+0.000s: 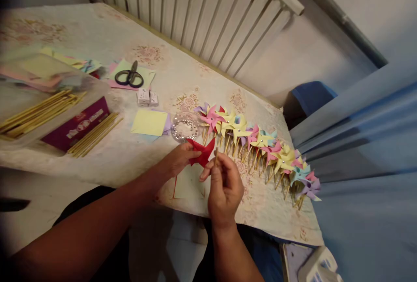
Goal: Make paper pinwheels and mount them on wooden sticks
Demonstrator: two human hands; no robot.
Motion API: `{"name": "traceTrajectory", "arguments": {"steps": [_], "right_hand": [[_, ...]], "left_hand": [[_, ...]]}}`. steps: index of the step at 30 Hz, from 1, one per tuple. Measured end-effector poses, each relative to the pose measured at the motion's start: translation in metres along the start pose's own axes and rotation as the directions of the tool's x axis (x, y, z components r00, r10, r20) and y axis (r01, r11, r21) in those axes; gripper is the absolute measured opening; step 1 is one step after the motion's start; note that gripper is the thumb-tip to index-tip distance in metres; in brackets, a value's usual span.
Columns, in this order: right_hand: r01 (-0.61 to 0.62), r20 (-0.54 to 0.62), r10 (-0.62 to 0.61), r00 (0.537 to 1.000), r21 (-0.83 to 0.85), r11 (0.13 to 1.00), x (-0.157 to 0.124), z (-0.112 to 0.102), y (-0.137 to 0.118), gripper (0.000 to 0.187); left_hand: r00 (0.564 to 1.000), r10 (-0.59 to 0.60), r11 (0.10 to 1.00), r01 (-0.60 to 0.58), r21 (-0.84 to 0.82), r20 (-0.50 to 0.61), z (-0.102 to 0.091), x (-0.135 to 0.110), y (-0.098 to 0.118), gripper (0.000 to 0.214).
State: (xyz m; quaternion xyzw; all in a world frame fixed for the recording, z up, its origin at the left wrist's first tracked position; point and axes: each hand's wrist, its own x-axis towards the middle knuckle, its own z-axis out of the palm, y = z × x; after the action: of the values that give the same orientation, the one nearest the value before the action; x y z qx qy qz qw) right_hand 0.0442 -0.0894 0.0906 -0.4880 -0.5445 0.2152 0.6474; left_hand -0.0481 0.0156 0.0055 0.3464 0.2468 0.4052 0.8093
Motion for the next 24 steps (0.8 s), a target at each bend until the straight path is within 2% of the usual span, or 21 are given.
{"name": "traceTrajectory", "arguments": {"steps": [4, 6, 9, 11, 17, 24], "right_hand": [[-0.139, -0.119, 0.148, 0.982, 0.078, 0.987, 0.017, -0.023, 0.029, 0.032], [-0.238, -0.153, 0.252, 0.955, 0.106, 0.966, 0.026, -0.032, 0.043, 0.033], [-0.380, -0.128, 0.401, 0.907, 0.160, 0.911, 0.033, -0.043, 0.062, 0.031], [-0.436, -0.105, 0.457, 0.883, 0.172, 0.883, 0.035, -0.049, 0.072, 0.033], [-0.443, -0.129, 0.478, 0.869, 0.227, 0.867, 0.039, -0.060, 0.090, 0.026], [-0.446, -0.166, 0.498, 0.851, 0.272, 0.853, 0.045, -0.064, 0.088, 0.030]], "left_hand": [[0.997, -0.036, 0.999, 0.038, 0.027, -0.072, 0.000, 0.005, -0.004, 0.028], [0.998, -0.051, 0.996, 0.054, 0.064, -0.047, 0.000, 0.007, -0.006, 0.023], [0.994, -0.095, 0.993, 0.098, 0.063, -0.062, 0.002, 0.010, -0.007, 0.026], [0.989, -0.139, 0.988, 0.142, 0.063, -0.050, 0.004, 0.013, -0.008, 0.029], [0.987, -0.151, 0.987, 0.153, 0.056, -0.047, 0.012, 0.019, -0.012, 0.029], [0.982, -0.179, 0.982, 0.182, 0.048, -0.060, 0.015, 0.025, -0.017, 0.032]]}}
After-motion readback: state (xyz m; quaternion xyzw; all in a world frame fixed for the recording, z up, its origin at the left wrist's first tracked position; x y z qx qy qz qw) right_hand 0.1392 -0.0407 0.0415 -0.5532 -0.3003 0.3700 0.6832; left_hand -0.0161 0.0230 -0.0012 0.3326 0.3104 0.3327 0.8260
